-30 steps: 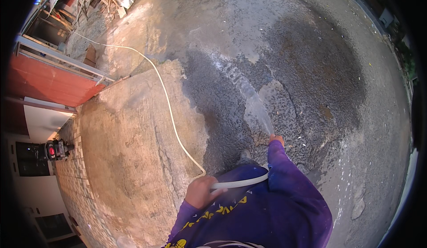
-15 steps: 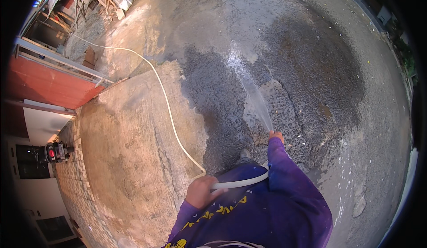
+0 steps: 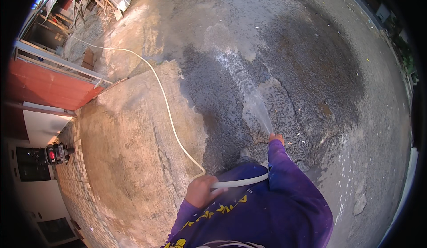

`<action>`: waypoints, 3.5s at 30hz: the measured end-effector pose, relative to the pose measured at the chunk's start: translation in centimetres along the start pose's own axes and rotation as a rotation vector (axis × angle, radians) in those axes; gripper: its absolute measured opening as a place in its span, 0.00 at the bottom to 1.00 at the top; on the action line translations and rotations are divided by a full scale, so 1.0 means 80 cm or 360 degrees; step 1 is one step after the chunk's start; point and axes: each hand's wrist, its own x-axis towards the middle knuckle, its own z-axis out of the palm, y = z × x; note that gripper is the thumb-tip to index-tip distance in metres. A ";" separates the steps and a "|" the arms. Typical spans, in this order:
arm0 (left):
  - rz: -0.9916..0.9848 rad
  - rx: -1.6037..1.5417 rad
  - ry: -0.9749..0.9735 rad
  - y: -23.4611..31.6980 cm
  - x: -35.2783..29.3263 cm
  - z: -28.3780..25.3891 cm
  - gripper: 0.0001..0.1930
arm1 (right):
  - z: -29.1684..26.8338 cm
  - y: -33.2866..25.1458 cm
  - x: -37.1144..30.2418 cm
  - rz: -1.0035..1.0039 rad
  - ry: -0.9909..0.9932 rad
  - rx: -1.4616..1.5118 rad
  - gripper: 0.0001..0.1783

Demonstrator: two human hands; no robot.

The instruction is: The person uses a hose to spray water on a concrete pavement, moving the stream back and forth to wet and rinse the surface. The person walks forward and backward while maintaining a steady spray, covering a large area of the ground.

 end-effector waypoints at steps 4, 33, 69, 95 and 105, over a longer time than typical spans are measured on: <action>-0.0012 0.0000 -0.0001 -0.001 0.001 0.001 0.20 | -0.007 -0.001 -0.011 -0.0008 0.0018 0.0000 0.28; 0.0055 0.0027 0.0034 0.001 0.020 -0.001 0.20 | -0.013 -0.010 0.025 0.0244 0.0178 0.0193 0.28; 0.0135 0.0028 -0.0081 0.018 0.049 0.000 0.19 | -0.040 -0.001 0.028 0.0145 0.0175 0.0194 0.24; 0.0250 -0.0033 -0.0106 0.016 0.071 -0.003 0.19 | -0.077 0.012 0.020 0.0226 0.0124 0.0123 0.30; 0.0380 -0.0086 -0.0169 -0.006 0.141 -0.023 0.18 | -0.088 -0.001 0.051 0.0250 0.0179 0.0014 0.29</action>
